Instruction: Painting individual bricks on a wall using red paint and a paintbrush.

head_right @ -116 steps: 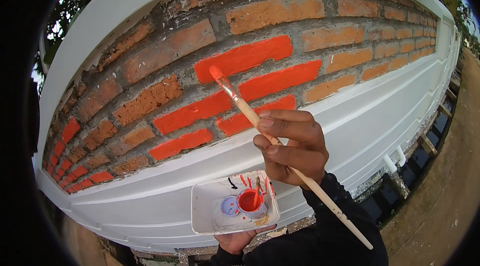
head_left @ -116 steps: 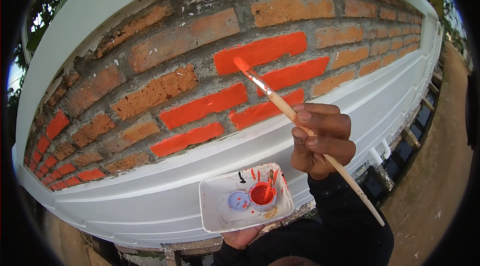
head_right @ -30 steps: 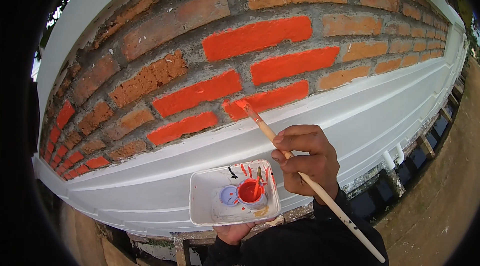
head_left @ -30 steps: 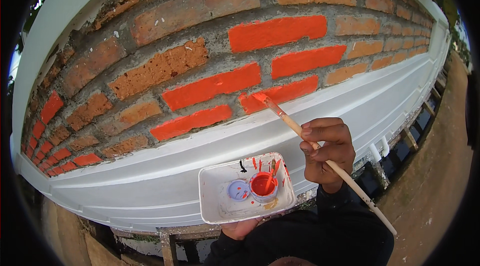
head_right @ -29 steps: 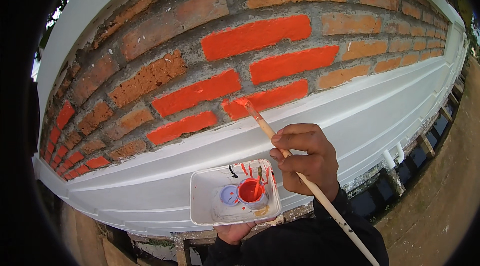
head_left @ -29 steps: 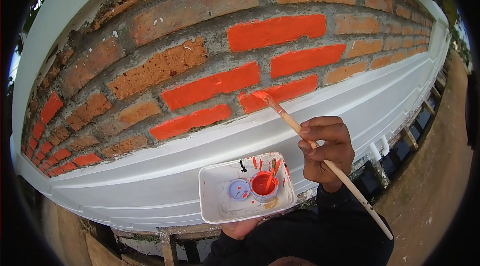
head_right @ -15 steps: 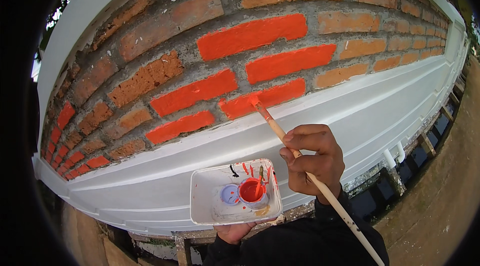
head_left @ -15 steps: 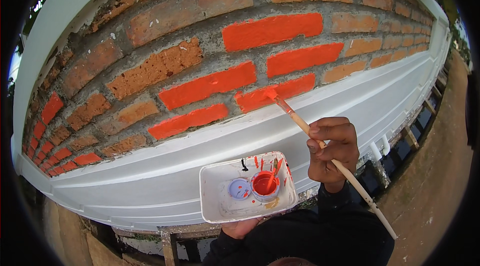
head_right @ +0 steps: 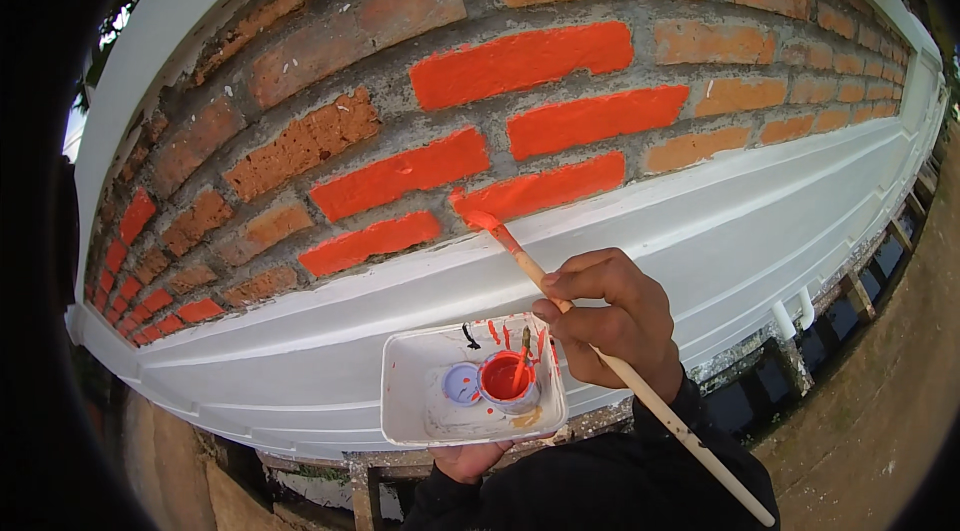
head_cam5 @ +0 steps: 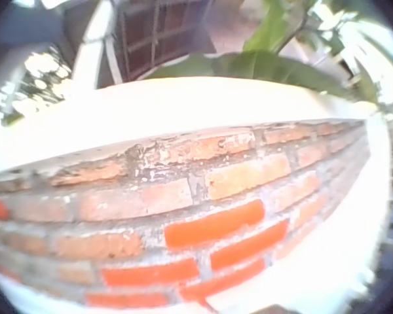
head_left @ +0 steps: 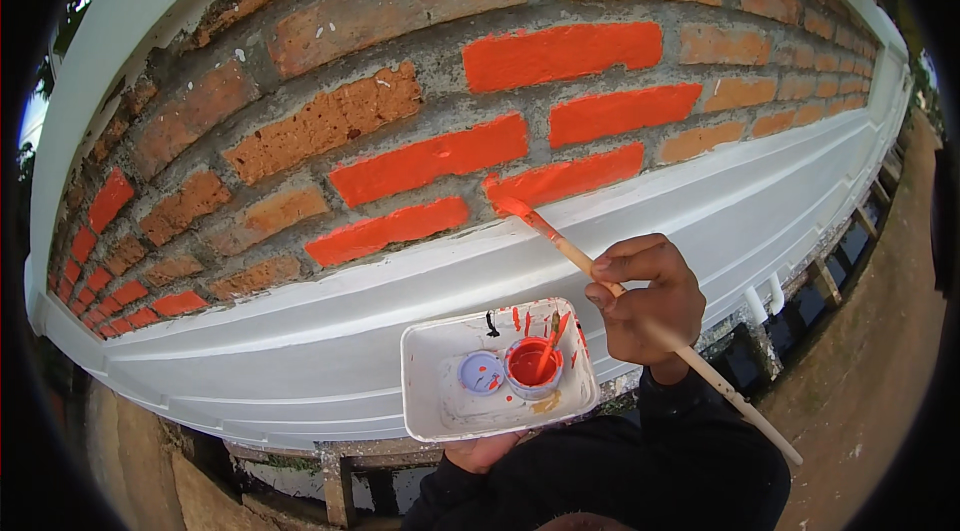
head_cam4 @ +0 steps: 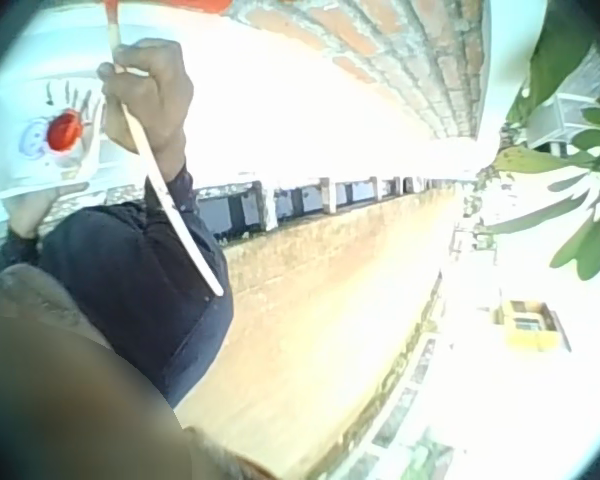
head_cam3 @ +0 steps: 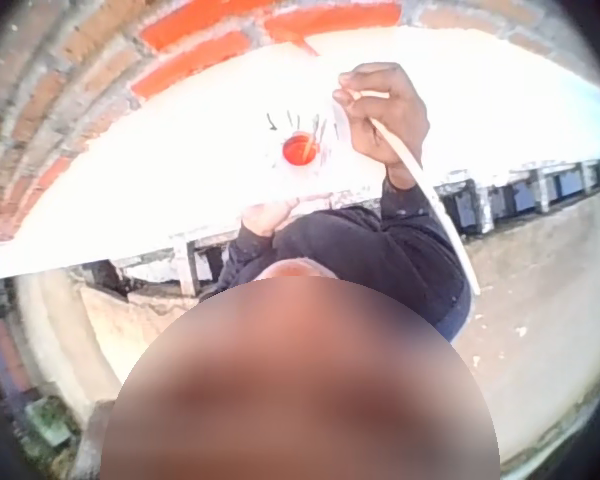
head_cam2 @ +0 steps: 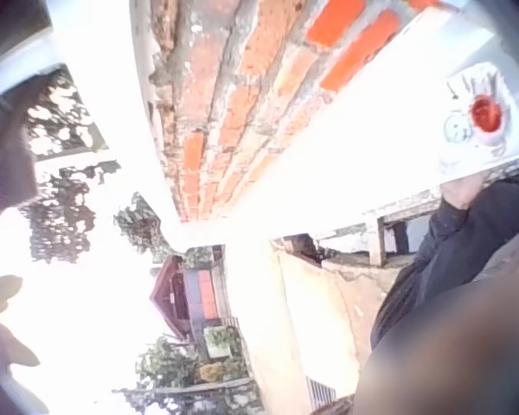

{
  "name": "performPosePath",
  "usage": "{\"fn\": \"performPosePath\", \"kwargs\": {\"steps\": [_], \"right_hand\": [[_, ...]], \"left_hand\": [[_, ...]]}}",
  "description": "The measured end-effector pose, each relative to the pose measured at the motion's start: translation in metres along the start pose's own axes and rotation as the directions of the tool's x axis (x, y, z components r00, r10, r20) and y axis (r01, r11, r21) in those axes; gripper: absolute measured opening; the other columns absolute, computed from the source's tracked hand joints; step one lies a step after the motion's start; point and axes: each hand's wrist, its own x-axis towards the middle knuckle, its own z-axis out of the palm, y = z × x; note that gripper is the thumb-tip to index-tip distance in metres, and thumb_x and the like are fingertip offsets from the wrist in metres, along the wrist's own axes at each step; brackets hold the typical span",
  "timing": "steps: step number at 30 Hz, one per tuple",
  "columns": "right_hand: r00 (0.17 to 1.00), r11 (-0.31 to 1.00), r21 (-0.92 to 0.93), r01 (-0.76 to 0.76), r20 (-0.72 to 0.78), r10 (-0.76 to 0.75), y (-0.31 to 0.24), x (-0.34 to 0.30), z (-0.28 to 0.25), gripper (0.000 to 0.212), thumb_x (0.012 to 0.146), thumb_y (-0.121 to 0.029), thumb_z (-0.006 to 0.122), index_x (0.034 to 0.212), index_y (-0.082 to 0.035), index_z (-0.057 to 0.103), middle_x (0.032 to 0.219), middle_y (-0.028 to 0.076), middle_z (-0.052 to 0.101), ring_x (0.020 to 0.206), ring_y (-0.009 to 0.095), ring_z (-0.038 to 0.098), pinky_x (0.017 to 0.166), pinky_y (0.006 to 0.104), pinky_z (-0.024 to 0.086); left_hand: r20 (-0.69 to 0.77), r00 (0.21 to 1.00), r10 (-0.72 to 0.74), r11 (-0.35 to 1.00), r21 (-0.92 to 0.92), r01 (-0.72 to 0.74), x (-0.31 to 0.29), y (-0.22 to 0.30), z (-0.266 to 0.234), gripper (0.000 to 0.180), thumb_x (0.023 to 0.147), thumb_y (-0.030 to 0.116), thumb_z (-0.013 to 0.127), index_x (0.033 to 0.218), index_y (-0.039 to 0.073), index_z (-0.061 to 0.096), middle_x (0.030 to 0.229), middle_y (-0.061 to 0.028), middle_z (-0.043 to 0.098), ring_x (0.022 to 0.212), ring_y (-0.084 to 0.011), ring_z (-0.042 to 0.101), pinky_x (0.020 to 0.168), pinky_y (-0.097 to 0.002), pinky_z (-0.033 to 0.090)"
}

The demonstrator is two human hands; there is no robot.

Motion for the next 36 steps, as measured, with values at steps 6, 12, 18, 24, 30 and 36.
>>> {"fn": "performPosePath", "kwargs": {"steps": [6, 12, 18, 24, 30, 36], "right_hand": [[0.943, 0.981, 0.156, -0.115, -0.293, 0.157, 0.006, -0.012, -0.013, 0.028, 0.08, 0.009, 0.077, 0.081, -0.009, 0.056, 0.096, 0.011, 0.065, 0.087, 0.026, 0.07, 0.065, 0.0306, 0.06], [0.968, 0.982, -0.024, -0.189, -0.172, 0.182, 0.006, -0.016, -0.005, 0.026, 0.081, 0.006, 0.078, 0.075, -0.008, 0.057, 0.098, 0.007, 0.065, 0.091, 0.027, 0.071, 0.066, 0.0298, 0.058], [0.978, 0.993, 0.077, -0.087, -0.184, 0.1, 0.005, -0.031, -0.011, 0.029, 0.08, 0.008, 0.077, 0.088, -0.009, 0.056, 0.098, 0.01, 0.063, 0.09, 0.027, 0.069, 0.068, 0.0316, 0.059], [0.976, 0.996, 0.02, -0.083, -0.199, 0.085, 0.006, -0.03, -0.004, 0.032, 0.078, 0.01, 0.079, 0.089, -0.01, 0.056, 0.099, 0.01, 0.064, 0.091, 0.026, 0.07, 0.068, 0.0317, 0.059], [0.969, 0.985, -0.133, -0.11, -0.234, 0.077, 0.011, -0.023, -0.017, 0.025, 0.093, 0.002, 0.068, 0.094, -0.007, 0.045, 0.097, 0.015, 0.059, 0.088, 0.027, 0.065, 0.071, 0.0317, 0.059], [0.941, 0.94, -0.322, -0.116, -0.337, 0.001, 0.011, -0.037, -0.018, 0.024, 0.094, 0.001, 0.067, 0.096, -0.006, 0.044, 0.099, 0.016, 0.059, 0.087, 0.028, 0.066, 0.07, 0.0298, 0.058]], "left_hand": [[0.042, 0.999, -0.031, 0.999, -0.044, 0.032, 0.006, 0.003, 0.007, 0.076, 0.095, 0.061, 0.045, 0.15, 0.01, 0.041, 0.159, -0.0147, 0.037, 0.147, -0.0369, 0.033, 0.12, -0.0635, 0.023], [0.077, 0.996, -0.043, 0.999, 0.003, 0.043, 0.0, 0.001, 0.01, 0.079, 0.094, 0.062, 0.048, 0.151, 0.009, 0.04, 0.16, -0.0153, 0.036, 0.147, -0.0382, 0.033, 0.12, -0.0638, 0.023], [0.079, 0.995, -0.061, 0.998, -0.026, 0.063, 0.002, 0.003, 0.01, 0.082, 0.093, 0.065, 0.049, 0.152, 0.009, 0.039, 0.16, -0.0159, 0.035, 0.147, -0.0389, 0.032, 0.12, -0.0658, 0.023], [0.073, 0.995, -0.064, 0.996, -0.05, 0.068, 0.003, 0.004, 0.005, 0.082, 0.092, 0.065, 0.048, 0.152, 0.009, 0.039, 0.16, -0.016, 0.035, 0.147, -0.0392, 0.032, 0.119, -0.0671, 0.023], [0.067, 0.995, -0.077, 0.994, -0.077, 0.082, 0.002, 0.002, 0.001, 0.082, 0.093, 0.066, 0.048, 0.151, 0.009, 0.039, 0.16, -0.0161, 0.034, 0.147, -0.0396, 0.032, 0.118, -0.0684, 0.023], [0.203, 0.976, -0.083, 0.987, -0.119, 0.109, 0.008, 0.007, 0.015, 0.082, 0.093, 0.066, 0.046, 0.151, 0.008, 0.039, 0.16, -0.0154, 0.035, 0.147, -0.0399, 0.033, 0.117, -0.0702, 0.023]]}}
